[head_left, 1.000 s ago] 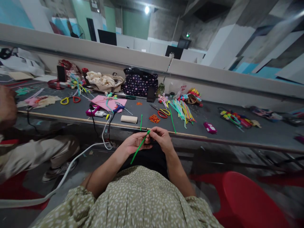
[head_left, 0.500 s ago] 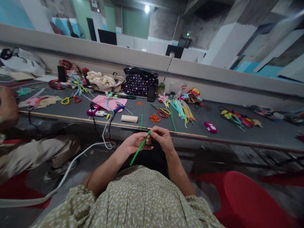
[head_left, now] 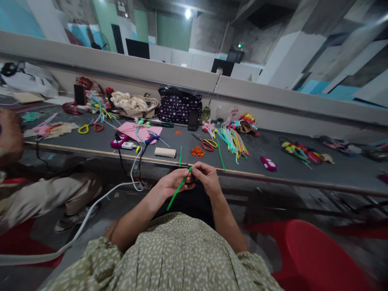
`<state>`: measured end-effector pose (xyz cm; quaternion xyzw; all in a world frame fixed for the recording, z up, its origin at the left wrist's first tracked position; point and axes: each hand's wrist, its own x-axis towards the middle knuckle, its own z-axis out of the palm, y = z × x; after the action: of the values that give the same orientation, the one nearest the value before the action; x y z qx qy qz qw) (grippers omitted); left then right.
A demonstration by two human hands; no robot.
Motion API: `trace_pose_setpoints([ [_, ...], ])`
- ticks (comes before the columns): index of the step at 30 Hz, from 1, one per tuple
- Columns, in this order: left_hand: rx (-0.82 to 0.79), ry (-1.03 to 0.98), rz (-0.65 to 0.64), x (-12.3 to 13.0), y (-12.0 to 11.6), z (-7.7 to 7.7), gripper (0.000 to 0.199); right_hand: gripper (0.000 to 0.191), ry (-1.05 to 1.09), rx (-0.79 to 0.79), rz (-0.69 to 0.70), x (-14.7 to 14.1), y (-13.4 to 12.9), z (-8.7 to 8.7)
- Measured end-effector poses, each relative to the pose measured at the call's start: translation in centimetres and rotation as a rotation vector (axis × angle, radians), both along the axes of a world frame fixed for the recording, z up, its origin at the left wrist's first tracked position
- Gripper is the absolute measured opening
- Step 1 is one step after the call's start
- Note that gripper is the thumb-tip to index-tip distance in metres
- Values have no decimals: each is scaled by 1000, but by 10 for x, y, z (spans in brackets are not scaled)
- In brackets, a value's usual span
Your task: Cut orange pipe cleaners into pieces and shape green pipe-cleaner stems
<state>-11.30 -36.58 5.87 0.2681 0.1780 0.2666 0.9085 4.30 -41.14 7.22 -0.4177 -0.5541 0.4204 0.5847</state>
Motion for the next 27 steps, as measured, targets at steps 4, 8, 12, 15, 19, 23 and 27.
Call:
trace_pose_setpoints([
  [4, 77, 60, 98, 4, -2, 4, 16, 21, -6, 25, -13, 1, 1, -2],
  [8, 210, 110, 213, 7, -4, 4, 17, 19, -8, 39, -34, 2, 2, -4],
  [12, 382, 185, 397, 10, -7, 4, 17, 21, -31, 16, -66, 2, 1, -4],
  [15, 523, 235, 532, 11, -11, 6, 16, 23, -45, 1, -82, 3, 1, -4],
  [19, 726, 352, 663, 11, -16, 11, 16, 22, -20, 9, -93, 3, 2, -6],
  [23, 864, 435, 762, 12, -20, 16, 16, 24, -19, -4, -117, 3, 3, -9],
  [27, 862, 448, 807, 15, -20, 16, 18, 25, -7, -18, -137, 3, 5, -11],
])
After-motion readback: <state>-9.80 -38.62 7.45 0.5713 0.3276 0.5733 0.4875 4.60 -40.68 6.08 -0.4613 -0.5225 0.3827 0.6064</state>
